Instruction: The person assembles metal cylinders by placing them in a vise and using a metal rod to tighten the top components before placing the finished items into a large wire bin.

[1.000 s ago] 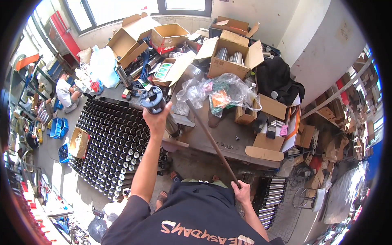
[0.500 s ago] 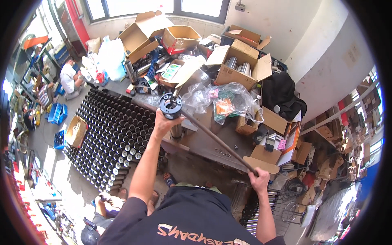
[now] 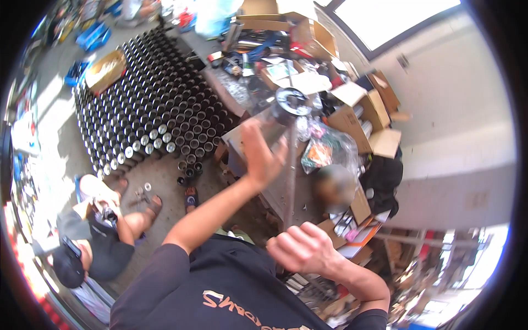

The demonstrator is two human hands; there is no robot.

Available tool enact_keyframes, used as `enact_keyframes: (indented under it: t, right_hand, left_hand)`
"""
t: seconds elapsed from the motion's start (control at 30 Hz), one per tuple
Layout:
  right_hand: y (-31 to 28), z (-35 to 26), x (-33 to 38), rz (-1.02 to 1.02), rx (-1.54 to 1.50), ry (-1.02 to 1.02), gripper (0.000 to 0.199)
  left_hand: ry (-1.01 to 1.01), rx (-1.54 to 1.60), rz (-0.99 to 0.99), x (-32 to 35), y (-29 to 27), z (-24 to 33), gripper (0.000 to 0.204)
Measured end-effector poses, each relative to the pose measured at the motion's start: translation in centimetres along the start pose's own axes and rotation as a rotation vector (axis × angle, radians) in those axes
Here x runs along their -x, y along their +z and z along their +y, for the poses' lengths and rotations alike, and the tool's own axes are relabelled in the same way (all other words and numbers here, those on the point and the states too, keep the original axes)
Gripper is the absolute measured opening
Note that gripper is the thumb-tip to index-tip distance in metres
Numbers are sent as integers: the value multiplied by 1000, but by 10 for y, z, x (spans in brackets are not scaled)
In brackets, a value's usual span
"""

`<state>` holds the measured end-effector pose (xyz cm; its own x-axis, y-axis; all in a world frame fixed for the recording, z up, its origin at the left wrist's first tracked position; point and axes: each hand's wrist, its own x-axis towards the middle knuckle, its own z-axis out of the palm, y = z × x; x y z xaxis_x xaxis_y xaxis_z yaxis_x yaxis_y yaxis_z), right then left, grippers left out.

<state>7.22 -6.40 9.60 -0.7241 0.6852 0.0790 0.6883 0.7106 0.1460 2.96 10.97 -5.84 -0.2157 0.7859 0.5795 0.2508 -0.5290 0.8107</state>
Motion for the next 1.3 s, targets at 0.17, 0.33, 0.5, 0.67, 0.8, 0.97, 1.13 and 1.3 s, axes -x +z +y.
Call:
enact_keyframes:
  t: [0.17, 0.33, 0.5, 0.67, 0.8, 0.97, 1.13, 1.3]
  right_hand:
    - [45, 0, -181, -10, -319, -474, 25]
    - [183, 137, -376, 145, -371, -315, 15]
    - [214, 368, -374, -245, -164, 549, 30]
    - [217, 550, -185, -490, 193, 819, 41]
    - [209, 596, -4, -669, 223, 1000, 49]
    - [177, 566, 26, -268, 354, 400, 20]
    - [145, 448, 4, -234, 274, 896, 23]
    - [101, 318, 117, 20, 527, 979, 28]
  left_hand:
    - [-620, 881, -738, 60, 64, 19, 46]
    - [-992, 1474, -449, 39, 163, 71, 25]
    - [-1441, 1563, -970, 3, 22, 21, 18]
    - [-1303, 1250, -1347, -121, -118, -39, 22]
    - [-784, 700, -1500, -122, -85, -27, 24]
    - [-73, -520, -1046, -90, -60, 20, 25]
    - [51, -1290, -649, -63, -46, 27, 20]
    - [655, -828, -575, -129, -39, -58, 15]
